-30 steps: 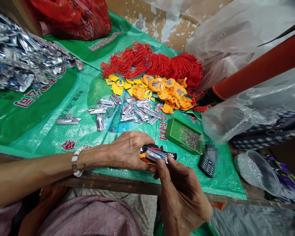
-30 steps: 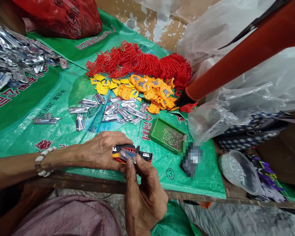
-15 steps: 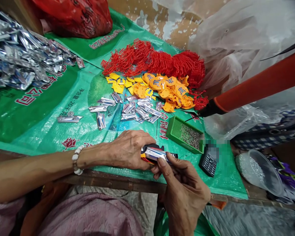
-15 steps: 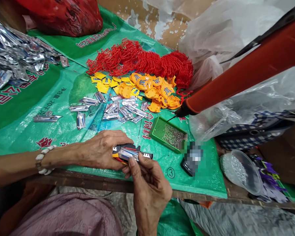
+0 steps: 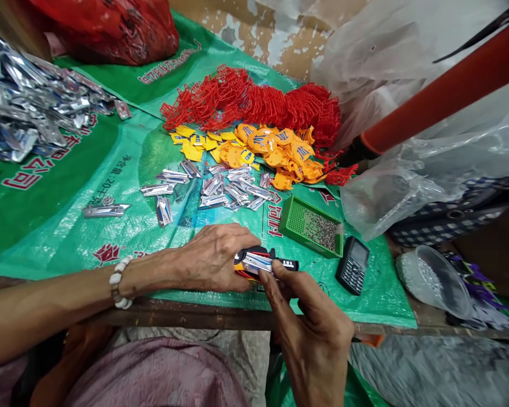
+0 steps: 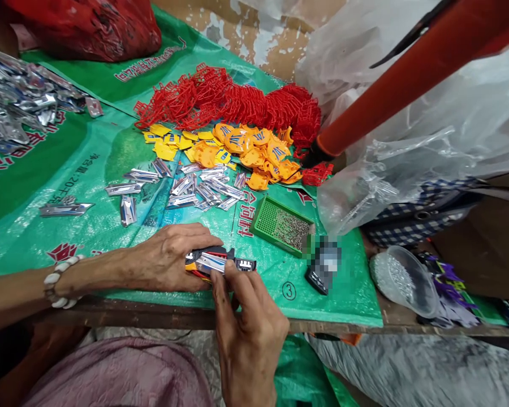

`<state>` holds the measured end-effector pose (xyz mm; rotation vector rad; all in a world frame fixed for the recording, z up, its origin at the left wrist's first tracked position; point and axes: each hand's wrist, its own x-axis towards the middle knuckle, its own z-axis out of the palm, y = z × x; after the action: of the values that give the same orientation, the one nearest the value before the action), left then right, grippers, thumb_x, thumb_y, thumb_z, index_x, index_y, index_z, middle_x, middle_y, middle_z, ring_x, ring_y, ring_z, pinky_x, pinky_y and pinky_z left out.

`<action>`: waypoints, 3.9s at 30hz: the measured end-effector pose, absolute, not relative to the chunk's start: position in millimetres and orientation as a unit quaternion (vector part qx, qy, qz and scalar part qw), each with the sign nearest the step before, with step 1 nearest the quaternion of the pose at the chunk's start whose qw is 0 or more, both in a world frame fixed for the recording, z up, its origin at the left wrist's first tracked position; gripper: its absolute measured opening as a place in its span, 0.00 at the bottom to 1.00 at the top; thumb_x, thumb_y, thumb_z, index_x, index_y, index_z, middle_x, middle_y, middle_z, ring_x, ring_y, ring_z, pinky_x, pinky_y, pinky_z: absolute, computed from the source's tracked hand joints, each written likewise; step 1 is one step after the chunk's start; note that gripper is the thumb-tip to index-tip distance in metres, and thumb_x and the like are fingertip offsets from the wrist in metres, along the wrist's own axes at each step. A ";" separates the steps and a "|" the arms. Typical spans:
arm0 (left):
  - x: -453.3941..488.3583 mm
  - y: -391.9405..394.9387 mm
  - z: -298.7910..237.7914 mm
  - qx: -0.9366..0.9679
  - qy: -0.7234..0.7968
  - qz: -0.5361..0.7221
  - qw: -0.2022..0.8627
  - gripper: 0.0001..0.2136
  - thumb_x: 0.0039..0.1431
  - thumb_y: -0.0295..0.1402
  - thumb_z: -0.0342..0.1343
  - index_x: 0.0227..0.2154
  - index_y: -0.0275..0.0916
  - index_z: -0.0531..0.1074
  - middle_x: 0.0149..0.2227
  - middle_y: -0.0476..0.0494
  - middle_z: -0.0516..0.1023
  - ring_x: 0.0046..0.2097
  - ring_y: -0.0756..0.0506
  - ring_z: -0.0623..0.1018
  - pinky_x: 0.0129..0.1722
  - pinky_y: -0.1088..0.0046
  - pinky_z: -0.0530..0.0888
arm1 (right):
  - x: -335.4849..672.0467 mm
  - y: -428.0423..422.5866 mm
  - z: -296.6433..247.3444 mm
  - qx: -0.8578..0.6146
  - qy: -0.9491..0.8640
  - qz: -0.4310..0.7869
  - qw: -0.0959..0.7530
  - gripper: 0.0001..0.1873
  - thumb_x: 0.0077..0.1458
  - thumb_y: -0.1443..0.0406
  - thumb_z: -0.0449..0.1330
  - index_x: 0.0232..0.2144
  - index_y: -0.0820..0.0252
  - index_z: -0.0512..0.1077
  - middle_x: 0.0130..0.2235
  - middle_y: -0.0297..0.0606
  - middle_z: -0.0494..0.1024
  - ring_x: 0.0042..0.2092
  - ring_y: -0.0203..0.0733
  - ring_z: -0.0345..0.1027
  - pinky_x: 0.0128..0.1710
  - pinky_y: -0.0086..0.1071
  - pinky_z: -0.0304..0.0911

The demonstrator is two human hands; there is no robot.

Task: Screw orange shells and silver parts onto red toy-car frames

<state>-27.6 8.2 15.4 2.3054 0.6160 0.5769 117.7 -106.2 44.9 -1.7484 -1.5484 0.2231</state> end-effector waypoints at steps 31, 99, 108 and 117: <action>-31.4 11.2 11.9 0.900 0.210 0.220 0.313 0.17 0.57 0.40 0.62 0.43 0.32 0.73 0.36 0.41 0.76 0.38 0.43 0.76 0.38 0.70 0.71 | 165.4 -73.2 54.3 -0.525 -0.820 0.061 0.220 0.05 0.62 0.67 0.57 0.39 0.57 0.73 0.46 0.42 0.74 0.45 0.43 0.68 0.40 0.37 0.67; -17.8 11.1 26.0 0.853 0.289 0.144 0.410 0.11 0.62 0.41 0.54 0.39 0.42 0.78 0.33 0.49 0.80 0.31 0.48 0.79 0.30 0.75 0.72 | 215.3 11.3 91.9 -0.481 -0.456 0.163 0.731 0.07 0.47 0.63 0.69 0.25 0.55 0.74 0.21 0.27 0.73 0.18 0.35 0.65 0.17 0.31 0.63; -24.3 11.9 19.2 0.860 0.290 0.151 0.392 0.12 0.61 0.42 0.56 0.43 0.45 0.77 0.40 0.47 0.82 0.38 0.44 0.81 0.36 0.73 0.78 | 216.7 8.3 88.8 -0.490 -0.452 0.152 0.730 0.10 0.48 0.64 0.69 0.35 0.55 0.76 0.21 0.27 0.74 0.18 0.35 0.65 0.17 0.31 0.64; -25.2 6.3 18.5 0.839 0.318 0.180 0.404 0.14 0.61 0.48 0.56 0.43 0.47 0.77 0.40 0.50 0.82 0.39 0.44 0.81 0.40 0.72 0.78 | 218.5 12.5 82.6 -0.500 -0.472 0.148 0.711 0.09 0.48 0.62 0.69 0.33 0.52 0.74 0.22 0.25 0.73 0.20 0.35 0.66 0.18 0.31 0.65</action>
<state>-25.2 6.3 18.5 2.1183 0.8029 0.4547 218.5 12.5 82.6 -1.1082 -1.0472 0.3290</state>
